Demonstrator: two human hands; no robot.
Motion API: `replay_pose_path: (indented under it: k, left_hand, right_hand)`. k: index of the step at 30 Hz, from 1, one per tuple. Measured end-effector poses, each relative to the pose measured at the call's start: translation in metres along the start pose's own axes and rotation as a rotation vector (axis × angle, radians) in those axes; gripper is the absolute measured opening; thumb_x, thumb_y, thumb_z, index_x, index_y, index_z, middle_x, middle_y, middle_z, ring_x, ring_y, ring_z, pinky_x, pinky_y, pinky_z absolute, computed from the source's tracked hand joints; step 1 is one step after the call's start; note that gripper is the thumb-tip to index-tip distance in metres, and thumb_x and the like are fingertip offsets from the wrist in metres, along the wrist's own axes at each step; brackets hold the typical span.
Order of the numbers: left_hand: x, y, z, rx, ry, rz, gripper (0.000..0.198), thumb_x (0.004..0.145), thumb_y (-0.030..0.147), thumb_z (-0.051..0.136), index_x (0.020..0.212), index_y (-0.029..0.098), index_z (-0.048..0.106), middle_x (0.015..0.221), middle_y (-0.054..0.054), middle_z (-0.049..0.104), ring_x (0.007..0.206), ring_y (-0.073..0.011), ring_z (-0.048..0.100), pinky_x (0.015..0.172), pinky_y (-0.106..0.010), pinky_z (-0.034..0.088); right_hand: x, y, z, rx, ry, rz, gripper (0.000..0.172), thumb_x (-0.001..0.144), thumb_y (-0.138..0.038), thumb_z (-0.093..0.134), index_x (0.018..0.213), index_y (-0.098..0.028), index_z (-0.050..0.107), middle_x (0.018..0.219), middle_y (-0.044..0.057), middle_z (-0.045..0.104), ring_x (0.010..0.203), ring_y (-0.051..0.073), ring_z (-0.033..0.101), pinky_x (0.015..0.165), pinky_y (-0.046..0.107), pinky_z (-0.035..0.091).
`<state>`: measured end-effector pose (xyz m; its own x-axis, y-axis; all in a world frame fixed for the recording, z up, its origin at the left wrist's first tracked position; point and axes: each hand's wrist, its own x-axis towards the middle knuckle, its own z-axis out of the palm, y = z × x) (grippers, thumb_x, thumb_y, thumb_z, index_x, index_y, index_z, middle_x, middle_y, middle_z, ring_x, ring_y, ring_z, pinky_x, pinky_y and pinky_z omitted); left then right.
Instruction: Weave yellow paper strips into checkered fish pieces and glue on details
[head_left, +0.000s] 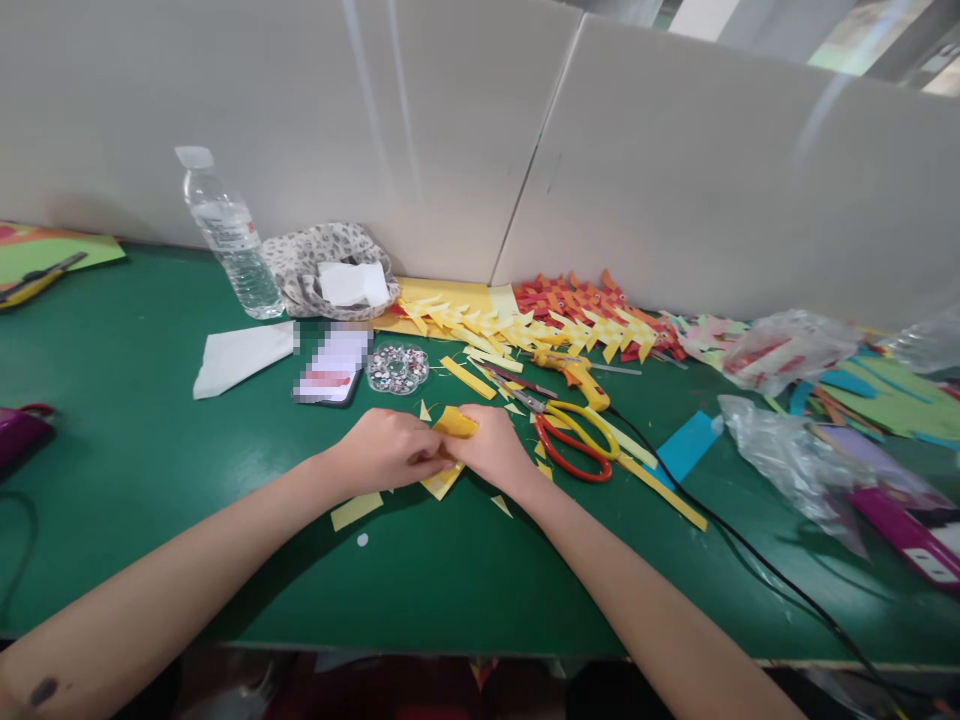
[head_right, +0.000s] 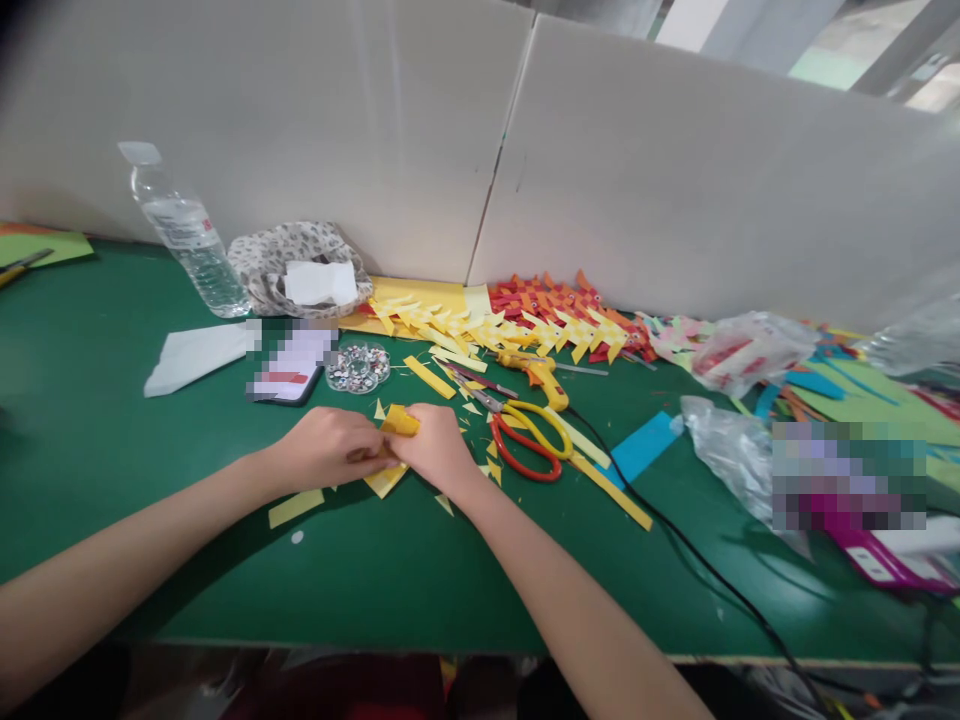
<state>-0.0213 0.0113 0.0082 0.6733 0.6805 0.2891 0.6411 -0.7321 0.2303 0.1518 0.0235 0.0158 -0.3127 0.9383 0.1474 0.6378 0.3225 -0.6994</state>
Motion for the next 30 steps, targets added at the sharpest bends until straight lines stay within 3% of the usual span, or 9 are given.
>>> replay_pose_path:
  k: [7,11,15,23,30]
  left_hand:
    - [0.004,0.002,0.009,-0.118,-0.088,-0.179,0.04,0.081,0.053,0.05,0.059,0.019,0.049,0.056,0.002,0.054,0.049,-0.0109,0.044,0.046,-0.024,0.017]
    - [0.004,0.001,0.008,-0.135,-0.136,-0.189,0.041,0.082,0.053,0.049,0.058,0.019,0.047,0.056,0.003,0.052,0.049,-0.0106,0.042,0.047,-0.023,0.017]
    - [0.004,0.001,0.008,-0.145,-0.14,-0.187,0.041,0.081,0.052,0.05,0.058,0.019,0.047,0.055,0.003,0.051,0.05,-0.0102,0.041,0.048,-0.023,0.017]
    - [0.005,0.002,0.008,-0.168,-0.111,-0.183,0.041,0.081,0.05,0.051,0.057,0.018,0.045,0.053,0.004,0.048,0.047,-0.0094,0.037,0.047,-0.024,0.016]
    - [0.004,0.005,0.005,-0.113,-0.127,-0.218,0.037,0.081,0.05,0.051,0.063,0.019,0.046,0.058,0.003,0.052,0.05,-0.0098,0.044,0.046,-0.022,0.02]
  right_hand:
    - [0.002,0.001,0.003,-0.063,-0.033,-0.045,0.021,0.059,-0.016,0.056,0.05,-0.019,0.038,0.056,-0.004,0.042,0.054,0.01,0.042,0.049,0.023,0.029]
    - [0.002,0.006,-0.009,0.01,-0.095,-0.019,0.009,0.064,-0.02,0.059,0.065,-0.019,0.051,0.064,-0.003,0.053,0.06,0.011,0.048,0.053,0.023,0.035]
    - [0.0,0.018,-0.022,0.119,-0.07,0.066,0.032,0.066,-0.027,0.066,0.096,-0.017,0.058,0.083,0.002,0.062,0.075,0.015,0.057,0.069,0.028,0.046]
    - [-0.007,0.035,-0.023,0.25,-0.09,0.095,0.031,0.077,-0.034,0.058,0.104,-0.019,0.056,0.087,0.005,0.062,0.077,0.015,0.06,0.066,0.03,0.052]
    - [-0.022,0.037,-0.021,0.312,0.049,0.046,0.026,0.08,-0.025,0.055,0.105,-0.02,0.056,0.101,0.008,0.062,0.082,0.016,0.06,0.069,0.031,0.055]
